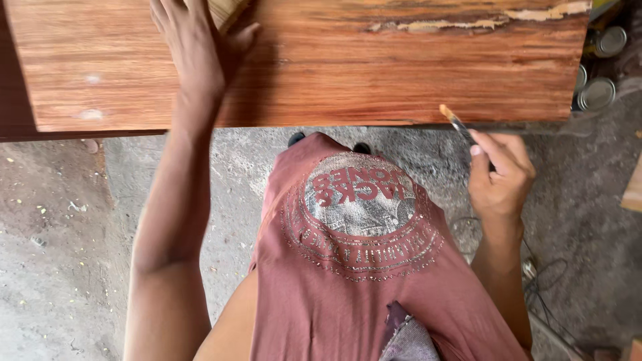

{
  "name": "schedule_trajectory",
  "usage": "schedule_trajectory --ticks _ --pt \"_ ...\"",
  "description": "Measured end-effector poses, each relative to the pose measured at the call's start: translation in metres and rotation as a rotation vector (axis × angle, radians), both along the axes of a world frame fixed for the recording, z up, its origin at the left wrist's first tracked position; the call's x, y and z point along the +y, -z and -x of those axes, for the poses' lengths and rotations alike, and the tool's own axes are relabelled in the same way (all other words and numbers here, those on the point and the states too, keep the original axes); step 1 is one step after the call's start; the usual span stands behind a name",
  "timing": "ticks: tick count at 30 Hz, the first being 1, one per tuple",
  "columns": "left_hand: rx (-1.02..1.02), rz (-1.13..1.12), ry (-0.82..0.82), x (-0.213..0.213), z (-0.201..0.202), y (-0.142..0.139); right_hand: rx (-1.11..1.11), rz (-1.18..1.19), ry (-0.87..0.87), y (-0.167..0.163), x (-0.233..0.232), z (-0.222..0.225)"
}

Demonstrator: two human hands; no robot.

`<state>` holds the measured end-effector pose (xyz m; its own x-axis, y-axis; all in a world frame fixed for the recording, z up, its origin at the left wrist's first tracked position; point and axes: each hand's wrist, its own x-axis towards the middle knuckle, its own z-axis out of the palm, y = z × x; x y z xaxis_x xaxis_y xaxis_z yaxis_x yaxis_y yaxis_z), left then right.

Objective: The person fills cracks and holes in a wooden furniture panel with wood filler. They scoop filler from a small wooden block with a small spatula and press it into the defects, working along the board and repositioning the panel to reach different damaged spots.

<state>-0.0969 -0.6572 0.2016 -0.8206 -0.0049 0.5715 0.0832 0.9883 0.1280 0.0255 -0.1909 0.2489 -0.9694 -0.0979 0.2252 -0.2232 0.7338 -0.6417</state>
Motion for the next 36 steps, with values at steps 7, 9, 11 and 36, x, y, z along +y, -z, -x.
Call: schedule_trajectory --ticks 7,9,11,36 --pt "-0.098 -0.220 0.723 0.121 -0.097 -0.003 -0.011 -0.084 -0.115 -0.002 -0.002 0.011" --pt "-0.159 -0.246 0.735 0.127 -0.092 -0.005 -0.010 -0.066 -0.113 0.000 -0.001 0.014" --pt "-0.156 -0.167 0.786 0.134 -0.087 -0.006 -0.010 -0.029 -0.107 0.005 0.000 0.016" --pt "-0.023 -0.339 0.504 0.212 -0.094 0.016 0.007 0.202 -0.112 0.050 0.022 -0.004"
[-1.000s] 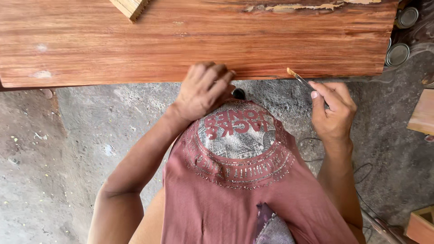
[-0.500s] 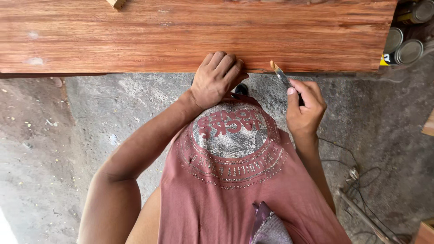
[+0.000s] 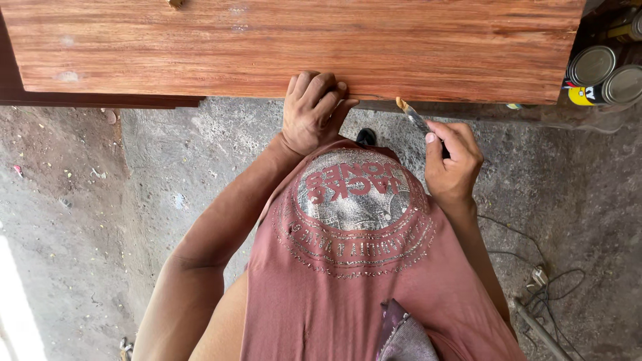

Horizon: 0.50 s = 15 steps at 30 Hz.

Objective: The person fills cracks and holes in a wooden furniture panel with wood filler. They scoop filler from a small wooden block with a small spatula and press it into the defects, working along the board and repositioning the panel to reach different damaged spots.

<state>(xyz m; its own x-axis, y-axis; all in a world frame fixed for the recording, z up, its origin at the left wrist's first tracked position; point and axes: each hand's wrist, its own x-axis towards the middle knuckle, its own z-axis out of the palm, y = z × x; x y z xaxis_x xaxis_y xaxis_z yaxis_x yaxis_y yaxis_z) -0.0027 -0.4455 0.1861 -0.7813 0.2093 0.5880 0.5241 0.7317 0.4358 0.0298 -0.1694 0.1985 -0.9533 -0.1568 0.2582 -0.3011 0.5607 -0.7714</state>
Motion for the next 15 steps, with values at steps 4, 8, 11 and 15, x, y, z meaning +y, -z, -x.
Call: schedule_trajectory --ticks 4,8,11,15 --pt "0.004 0.007 -0.002 -0.005 -0.005 -0.002 -0.009 -0.003 -0.021 -0.006 0.003 -0.002" --pt "-0.096 -0.114 -0.113 -0.015 -0.030 -0.001 0.020 -0.035 -0.080 -0.017 0.010 0.004" --pt "-0.321 -0.372 -0.348 -0.012 -0.053 -0.001 0.083 -0.120 -0.172 -0.027 0.014 0.018" --pt "-0.168 -0.300 -0.417 -0.019 -0.058 -0.004 0.185 -0.295 -0.302 -0.040 0.009 0.044"
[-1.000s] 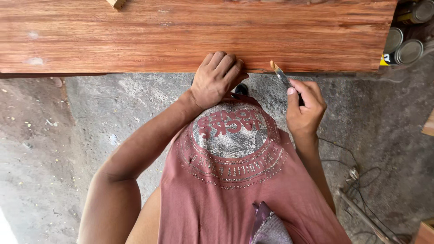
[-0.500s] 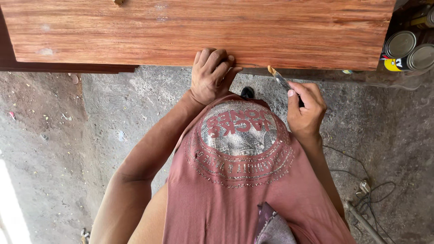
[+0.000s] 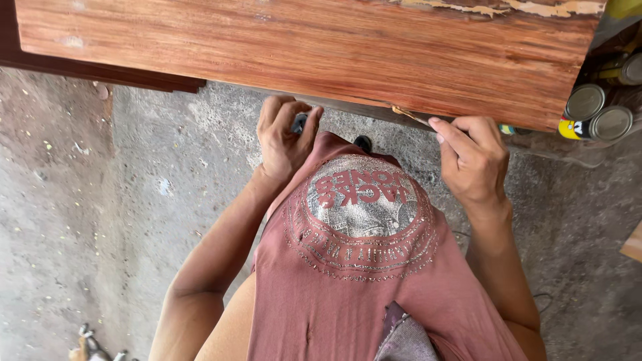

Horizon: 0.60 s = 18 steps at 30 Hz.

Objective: The person fills cracks and holes in a wooden furniture panel with wood filler. They scoop filler from a small wooden block with a small spatula and press it into the defects, working along the board and repositioning the panel to reach different damaged spots.

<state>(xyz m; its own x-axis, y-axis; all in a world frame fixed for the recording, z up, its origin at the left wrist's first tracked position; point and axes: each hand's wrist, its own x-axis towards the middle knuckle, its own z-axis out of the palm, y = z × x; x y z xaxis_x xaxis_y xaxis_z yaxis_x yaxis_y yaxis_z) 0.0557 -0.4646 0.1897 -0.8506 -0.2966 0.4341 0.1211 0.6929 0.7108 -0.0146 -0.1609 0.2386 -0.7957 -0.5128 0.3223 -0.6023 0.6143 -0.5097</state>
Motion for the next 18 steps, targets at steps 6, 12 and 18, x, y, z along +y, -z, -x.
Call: schedule_trajectory --ticks 6,12,18 --pt "0.204 0.224 -0.181 -0.047 0.063 0.007 0.071 -0.161 -0.161 -0.009 -0.023 0.026" --pt "0.113 0.306 -0.259 -0.060 0.086 0.031 0.104 -0.217 -0.215 -0.009 -0.027 0.039" --pt "0.091 0.293 -0.241 -0.060 0.084 0.036 0.138 -0.242 -0.185 -0.020 -0.022 0.033"
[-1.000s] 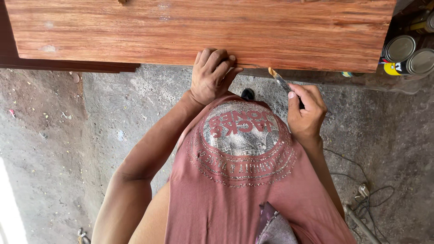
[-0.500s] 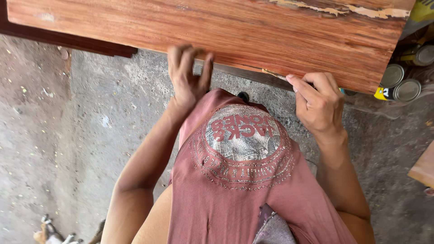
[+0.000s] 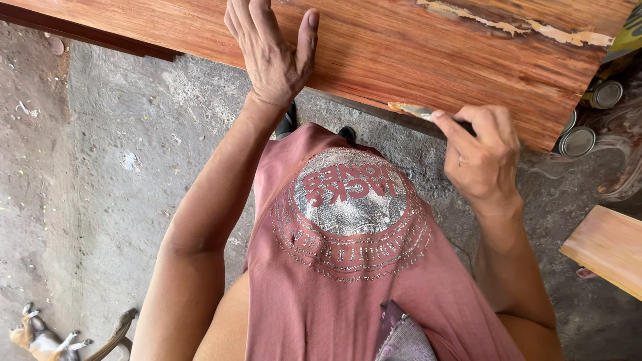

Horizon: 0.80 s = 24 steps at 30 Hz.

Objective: The person fills cracks and holes in a wooden furniture panel with wood filler. They scoop filler from a small wooden block with a small spatula and press it into the defects, working along the board and repositioning the panel to reach different damaged spots.

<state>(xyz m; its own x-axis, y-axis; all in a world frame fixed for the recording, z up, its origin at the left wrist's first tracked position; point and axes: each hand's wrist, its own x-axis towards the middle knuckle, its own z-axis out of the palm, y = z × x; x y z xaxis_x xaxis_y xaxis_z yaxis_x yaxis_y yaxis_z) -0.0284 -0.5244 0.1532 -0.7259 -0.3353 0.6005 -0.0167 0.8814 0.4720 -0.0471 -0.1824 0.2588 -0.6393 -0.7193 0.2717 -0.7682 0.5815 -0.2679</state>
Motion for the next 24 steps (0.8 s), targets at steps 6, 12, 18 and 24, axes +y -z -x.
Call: schedule_trajectory --ticks 6,12,18,24 --pt "-0.041 -0.004 0.025 0.000 0.000 0.004 -0.053 -0.030 -0.009 0.007 -0.014 -0.004" --pt "-0.022 -0.012 0.025 0.003 0.001 0.003 -0.085 -0.124 0.030 -0.006 -0.014 0.001" --pt "-0.037 -0.030 0.007 0.001 0.000 0.003 -0.049 -0.117 0.022 -0.014 -0.016 0.001" --pt "-0.046 -0.037 0.017 0.001 0.000 0.008 -0.077 -0.043 -0.012 0.018 -0.021 0.008"
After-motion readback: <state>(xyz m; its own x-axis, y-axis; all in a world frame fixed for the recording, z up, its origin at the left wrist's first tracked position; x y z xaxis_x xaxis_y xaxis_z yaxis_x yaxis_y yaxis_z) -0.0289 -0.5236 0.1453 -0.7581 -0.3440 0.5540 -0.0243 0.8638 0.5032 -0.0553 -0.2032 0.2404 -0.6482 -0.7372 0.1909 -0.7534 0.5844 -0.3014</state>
